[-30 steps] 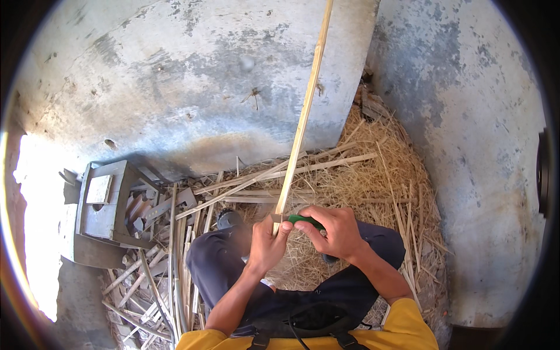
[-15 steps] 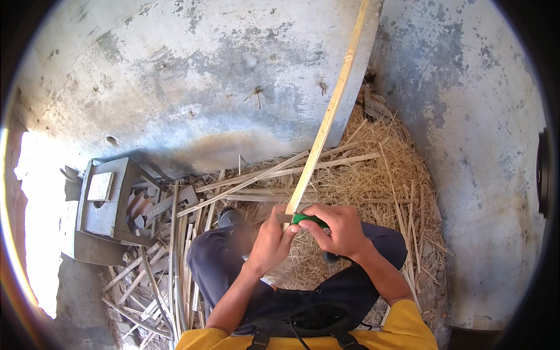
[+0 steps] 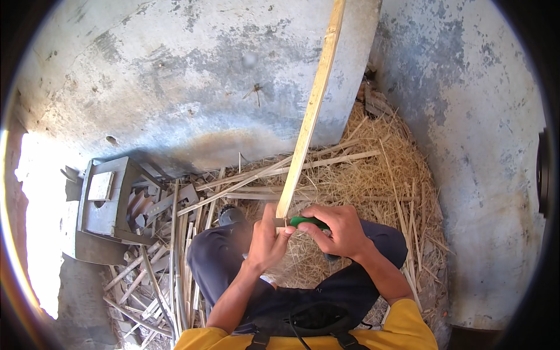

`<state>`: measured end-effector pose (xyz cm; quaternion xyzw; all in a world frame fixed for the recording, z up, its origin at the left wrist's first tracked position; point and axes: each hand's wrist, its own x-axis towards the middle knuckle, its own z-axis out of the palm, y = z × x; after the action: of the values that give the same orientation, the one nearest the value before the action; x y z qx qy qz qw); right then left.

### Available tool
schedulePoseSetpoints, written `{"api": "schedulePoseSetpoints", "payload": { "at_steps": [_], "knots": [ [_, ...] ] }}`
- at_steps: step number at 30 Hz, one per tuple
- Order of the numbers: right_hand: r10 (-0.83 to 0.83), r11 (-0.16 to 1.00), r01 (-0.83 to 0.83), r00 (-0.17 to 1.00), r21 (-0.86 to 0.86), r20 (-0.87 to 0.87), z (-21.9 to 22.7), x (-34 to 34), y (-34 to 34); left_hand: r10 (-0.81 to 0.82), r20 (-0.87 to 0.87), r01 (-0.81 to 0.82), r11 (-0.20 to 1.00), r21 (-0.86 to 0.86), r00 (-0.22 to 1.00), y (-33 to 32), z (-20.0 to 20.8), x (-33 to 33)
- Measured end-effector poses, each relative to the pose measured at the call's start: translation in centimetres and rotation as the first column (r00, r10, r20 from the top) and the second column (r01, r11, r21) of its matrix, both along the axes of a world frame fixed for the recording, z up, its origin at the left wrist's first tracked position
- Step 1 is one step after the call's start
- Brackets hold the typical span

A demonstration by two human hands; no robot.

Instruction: The person whittles a long piece of bamboo using a small utility knife, shaving off thin strips from the surface while sitting on a debris-covered floor.

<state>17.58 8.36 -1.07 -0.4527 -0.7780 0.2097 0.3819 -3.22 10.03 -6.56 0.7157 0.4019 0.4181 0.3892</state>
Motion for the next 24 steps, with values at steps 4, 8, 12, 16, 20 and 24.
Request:
{"api": "schedulePoseSetpoints", "payload": {
  "at_steps": [4,8,12,16,20,24],
  "knots": [
    [-0.003,1.000,0.004,1.000,0.031,-0.030,0.1,-0.2,-0.1,0.033,0.026,-0.033,0.999,0.000,0.999,-0.1,0.2,0.0],
    [-0.026,0.998,0.030,0.998,0.058,-0.062,-0.1,-0.5,-0.1,0.063,0.029,-0.063,0.998,-0.012,0.998,0.0,-0.1,0.4],
    [-0.062,0.996,0.067,0.994,0.054,-0.089,0.1,-1.1,-0.6,0.075,0.052,-0.073,0.997,-0.025,0.996,0.0,-0.1,0.5],
    [-0.088,0.989,0.102,0.986,0.102,-0.139,-0.3,-1.7,-0.6,0.083,0.082,-0.081,0.996,-0.028,0.993,0.0,0.0,0.7],
    [-0.096,0.988,0.116,0.980,0.104,-0.177,-0.5,-2.0,-0.7,0.080,0.090,-0.078,0.997,-0.019,0.993,0.1,-0.2,0.8],
    [-0.111,0.987,0.135,0.967,0.090,-0.231,-0.4,-2.4,-0.8,0.089,0.141,-0.087,0.996,-0.020,0.986,-0.1,-0.1,1.1]
  ]
}}
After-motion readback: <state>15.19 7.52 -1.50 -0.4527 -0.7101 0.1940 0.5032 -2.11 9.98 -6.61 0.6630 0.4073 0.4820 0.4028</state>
